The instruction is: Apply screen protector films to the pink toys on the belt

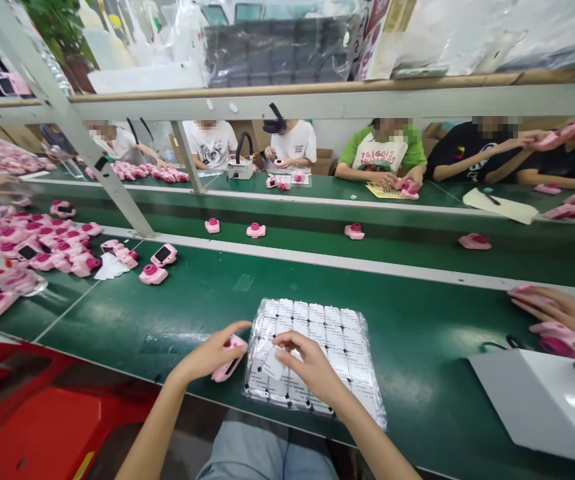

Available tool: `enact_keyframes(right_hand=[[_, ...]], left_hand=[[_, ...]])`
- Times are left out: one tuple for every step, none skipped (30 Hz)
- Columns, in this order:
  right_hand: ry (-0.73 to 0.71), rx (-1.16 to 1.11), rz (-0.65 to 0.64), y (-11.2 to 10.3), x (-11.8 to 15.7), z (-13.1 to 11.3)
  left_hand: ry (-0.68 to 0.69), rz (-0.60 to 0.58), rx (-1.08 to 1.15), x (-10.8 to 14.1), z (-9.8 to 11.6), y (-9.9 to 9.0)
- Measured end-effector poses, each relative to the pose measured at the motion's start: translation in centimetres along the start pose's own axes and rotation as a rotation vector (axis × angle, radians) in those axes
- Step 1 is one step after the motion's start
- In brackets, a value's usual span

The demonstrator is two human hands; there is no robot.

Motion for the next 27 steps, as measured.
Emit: enact_keyframes(right_hand=[[0.027, -0.046, 0.009, -0.5, 1.1, -0.7], [0.052, -0.085, 0.013, -1.0, 2.1, -1.4], [0.073, -0.126, 0.009, -1.3, 3.1, -2.3], [0.093, -0.171, -0.003, -1.5, 4.0, -3.1], [0.113, -0.218, -0.023, -1.5, 4.7, -4.0], [0.134, -0.262, -0.045, -1.5, 5.3, -4.8], [0.153, -0.298, -0.066, -1.4, 5.7, -5.4], [0.164, -0.321, -0.085, -1.2, 6.0, -6.0], [0.163, -0.325, -0.093, -1.1, 6.2, -6.4], [0.150, -0.307, -0.092, -1.1, 6.3, -6.8], [0.124, -0.281, -0.083, -1.1, 6.4, -7.1], [0.089, -0.252, -0.070, -1.2, 6.5, -7.4], [0.051, -0.222, -0.061, -1.4, 6.7, -7.6], [0.019, -0.193, -0.059, -1.5, 6.9, -7.9], [-0.009, -0.170, -0.063, -1.6, 7.1, -8.2], [-0.033, -0.144, -0.071, -1.6, 7.3, -8.5], [-0.063, -0.109, -0.069, -1.8, 7.6, -8.9], [-0.099, -0.063, -0.056, -1.9, 7.8, -9.3], [-0.146, -0.009, -0.026, -2.1, 8.0, -9.9], [-0.203, 0.051, 0.014, -2.3, 8.3, -10.5], [-0.255, 0.113, 0.053, -2.4, 8.5, -11.0], [-0.292, 0.171, 0.084, -2.4, 8.7, -11.4], [-0.311, 0.221, 0.104, -2.3, 8.8, -11.5], [-0.317, 0.267, 0.120, -2.2, 8.8, -11.6], [-0.319, 0.311, 0.135, -2.1, 8.8, -11.6], [-0.317, 0.354, 0.151, -2.0, 8.7, -11.5], [-0.321, 0.393, 0.165, -1.9, 8.7, -11.5]], left_hand=[[0.004, 0.042, 0.012, 0.7, 0.2, -0.3], [0.013, 0.063, 0.032, 1.3, 0.5, -0.3], [0.036, 0.044, 0.075, 2.0, 1.1, 0.2], [0.082, -0.031, 0.146, 2.5, 2.0, 1.3], [0.143, -0.145, 0.236, 3.0, 3.2, 2.8], [0.207, -0.276, 0.327, 3.6, 4.6, 4.5], [0.268, -0.401, 0.409, 4.1, 6.0, 6.2], [0.317, -0.502, 0.468, 4.5, 7.1, 7.6], [0.342, -0.569, 0.502, 4.7, 8.0, 8.9], [0.347, -0.611, 0.524, 4.7, 8.6, 9.9], [0.340, -0.638, 0.545, 4.7, 8.9, 10.7], [0.333, -0.667, 0.572, 4.6, 9.2, 11.4], [0.327, -0.688, 0.598, 4.6, 9.5, 11.8], [0.328, -0.701, 0.614, 4.7, 9.7, 12.0], [0.341, -0.710, 0.623, 4.8, 10.0, 12.1], [0.359, -0.714, 0.630, 4.9, 10.2, 12.1], [0.371, -0.717, 0.639, 5.0, 10.5, 12.0], [0.375, -0.715, 0.650, 5.2, 10.7, 12.0], [0.368, -0.705, 0.666, 5.2, 10.8, 12.0], [0.352, -0.681, 0.684, 5.2, 10.8, 11.9], [0.327, -0.647, 0.698, 5.1, 10.6, 11.9], [0.300, -0.607, 0.706, 5.0, 10.5, 11.9], [0.275, -0.566, 0.710, 4.8, 10.3, 11.9], [0.253, -0.531, 0.711, 4.7, 10.1, 12.0], [0.236, -0.506, 0.710, 4.6, 10.0, 12.0], [0.229, -0.490, 0.709, 4.5, 9.9, 12.0], [0.227, -0.475, 0.710, 4.4, 9.9, 12.0]])
Point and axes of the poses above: each hand's wrist, its own x-axis away from the middle knuckle, its own y-axis out of the palm, z = x × y, the point moved 8 cm from there along -x, towards the middle knuckle, and after that the axes turned 3 degrees about -x, right-handed, at the moved point
